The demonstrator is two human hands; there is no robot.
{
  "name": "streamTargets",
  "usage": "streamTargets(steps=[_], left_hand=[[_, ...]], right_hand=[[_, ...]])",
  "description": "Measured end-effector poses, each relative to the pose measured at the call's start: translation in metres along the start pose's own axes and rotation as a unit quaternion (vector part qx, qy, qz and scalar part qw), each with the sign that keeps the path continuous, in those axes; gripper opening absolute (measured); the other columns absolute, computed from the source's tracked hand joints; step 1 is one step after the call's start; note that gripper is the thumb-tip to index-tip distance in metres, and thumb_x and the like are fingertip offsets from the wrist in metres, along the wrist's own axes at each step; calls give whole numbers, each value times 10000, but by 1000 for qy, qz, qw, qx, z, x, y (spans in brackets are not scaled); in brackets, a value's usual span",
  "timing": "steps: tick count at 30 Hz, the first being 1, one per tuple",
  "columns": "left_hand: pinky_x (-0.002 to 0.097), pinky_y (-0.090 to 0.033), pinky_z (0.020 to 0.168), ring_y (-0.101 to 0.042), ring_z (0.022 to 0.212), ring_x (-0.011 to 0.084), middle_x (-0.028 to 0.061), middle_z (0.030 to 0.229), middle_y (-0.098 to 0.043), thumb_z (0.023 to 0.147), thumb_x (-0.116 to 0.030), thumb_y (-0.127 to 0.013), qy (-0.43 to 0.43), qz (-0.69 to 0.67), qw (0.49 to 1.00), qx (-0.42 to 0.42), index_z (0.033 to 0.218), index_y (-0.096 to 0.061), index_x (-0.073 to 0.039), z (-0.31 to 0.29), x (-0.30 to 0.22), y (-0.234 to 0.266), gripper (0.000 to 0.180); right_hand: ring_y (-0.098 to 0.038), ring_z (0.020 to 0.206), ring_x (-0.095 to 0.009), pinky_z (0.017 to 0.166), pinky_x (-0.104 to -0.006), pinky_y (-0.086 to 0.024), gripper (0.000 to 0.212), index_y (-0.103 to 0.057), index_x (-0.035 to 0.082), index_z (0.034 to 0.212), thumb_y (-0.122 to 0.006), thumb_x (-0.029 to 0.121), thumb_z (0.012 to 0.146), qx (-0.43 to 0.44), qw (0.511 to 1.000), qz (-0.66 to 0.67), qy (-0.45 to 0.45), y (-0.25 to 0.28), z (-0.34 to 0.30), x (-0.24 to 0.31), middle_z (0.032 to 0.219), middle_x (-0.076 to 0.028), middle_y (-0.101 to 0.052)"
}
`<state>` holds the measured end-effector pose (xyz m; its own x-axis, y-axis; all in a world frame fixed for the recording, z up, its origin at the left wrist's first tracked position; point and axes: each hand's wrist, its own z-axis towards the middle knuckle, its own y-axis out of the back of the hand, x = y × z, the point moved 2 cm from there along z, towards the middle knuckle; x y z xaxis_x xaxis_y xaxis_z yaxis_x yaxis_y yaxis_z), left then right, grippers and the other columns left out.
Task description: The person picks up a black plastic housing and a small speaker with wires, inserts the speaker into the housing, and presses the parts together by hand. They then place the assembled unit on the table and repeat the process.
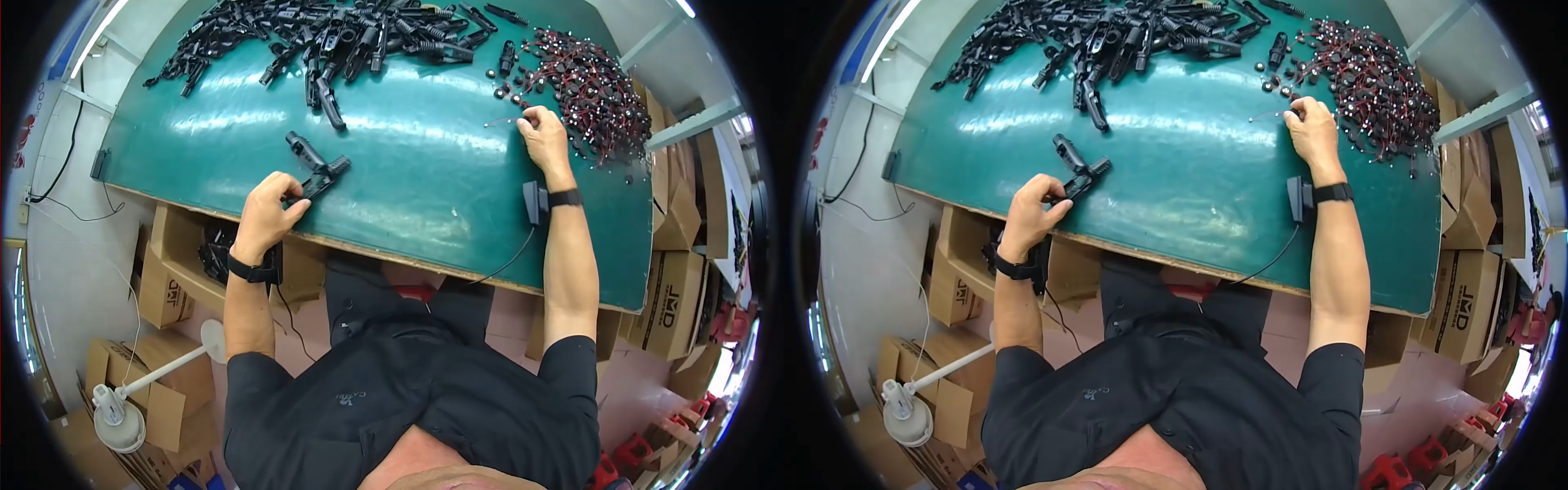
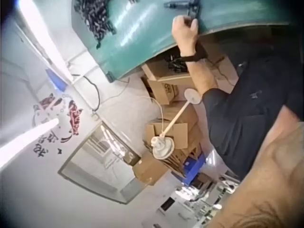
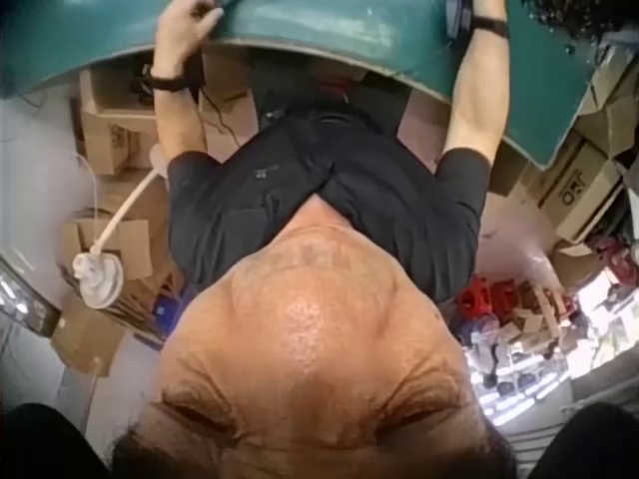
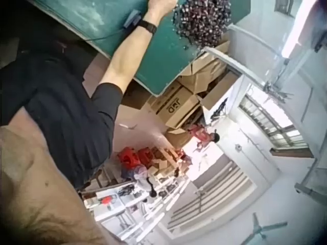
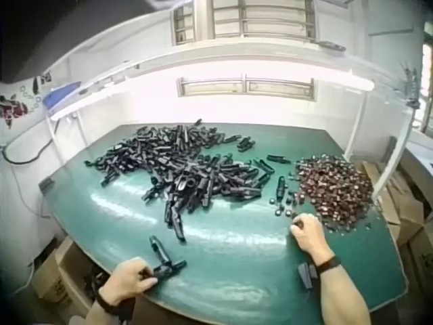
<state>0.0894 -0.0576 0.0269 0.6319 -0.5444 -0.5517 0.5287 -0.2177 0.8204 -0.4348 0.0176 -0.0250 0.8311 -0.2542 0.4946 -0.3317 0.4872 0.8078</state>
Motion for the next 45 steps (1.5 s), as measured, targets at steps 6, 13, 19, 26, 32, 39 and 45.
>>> streamTargets(steps=[6, 13, 19, 26, 32, 39, 45], left_hand=[[421, -552, 860, -673, 966, 362, 126, 1026, -695, 830, -114, -842, -121, 1, 993, -16, 1206, -699, -68, 10, -38, -20, 404], [460, -539, 894, -666, 1049, 368, 124, 1101, -705, 850, -131, -838, -148, 49, 987, 37, 1260, -710, -82, 19, -53, -40, 433], [458, -545, 882, -668, 1036, 380, 140, 1104, -704, 854, -115, -836, -134, 62, 989, 28, 1247, -710, -60, 2, -71, -55, 416], [412, -554, 937, -672, 1042, 371, 167, 1148, -686, 853, -42, -831, -124, -46, 990, -39, 1256, -697, -35, -22, -94, -72, 424], [390, -546, 978, -664, 1088, 331, 159, 1189, -661, 838, 20, -831, -111, -142, 980, -83, 1264, -682, -24, -39, -88, -94, 454], [374, -525, 1031, -630, 1172, 258, 132, 1262, -593, 855, 81, -808, -108, -258, 952, -121, 1297, -633, -28, -48, -71, -117, 488], [392, -503, 1100, -621, 1198, 242, 116, 1303, -558, 884, 88, -797, -129, -308, 935, -118, 1330, -600, -37, -48, -70, -120, 503]], right_hand=[[-635, 782, -124, 739, -285, -541, 242, -755, 16, 1130, -785, 169, 945, -5, 989, 147, -18, 30, -85, 51, 937, -64, -686], [-602, 719, -90, 676, -265, -522, 187, -750, 2, 1100, -783, 120, 959, 41, 972, 230, -18, 34, -160, 84, 905, -43, -680], [-606, 708, -96, 659, -261, -516, 177, -752, 3, 1076, -805, 113, 948, 6, 969, 248, -10, 31, -179, 104, 894, -41, -680], [-618, 702, -98, 642, -254, -517, 190, -754, 2, 1069, -833, 79, 914, -60, 950, 307, -15, 28, -186, 116, 891, -51, -687], [-651, 694, -120, 620, -267, -533, 246, -753, 16, 1084, -865, 38, 867, -132, 940, 307, 64, 40, -194, 140, 902, -68, -699], [-671, 688, -161, 597, -313, -555, 316, -749, 31, 1094, -886, 8, 810, -179, 933, 258, 176, 47, -201, 162, 910, -84, -706], [-667, 679, -212, 587, -332, -549, 355, -739, 17, 1097, -877, -10, 771, -201, 915, 215, 276, 49, -205, 177, 910, -86, -695]])
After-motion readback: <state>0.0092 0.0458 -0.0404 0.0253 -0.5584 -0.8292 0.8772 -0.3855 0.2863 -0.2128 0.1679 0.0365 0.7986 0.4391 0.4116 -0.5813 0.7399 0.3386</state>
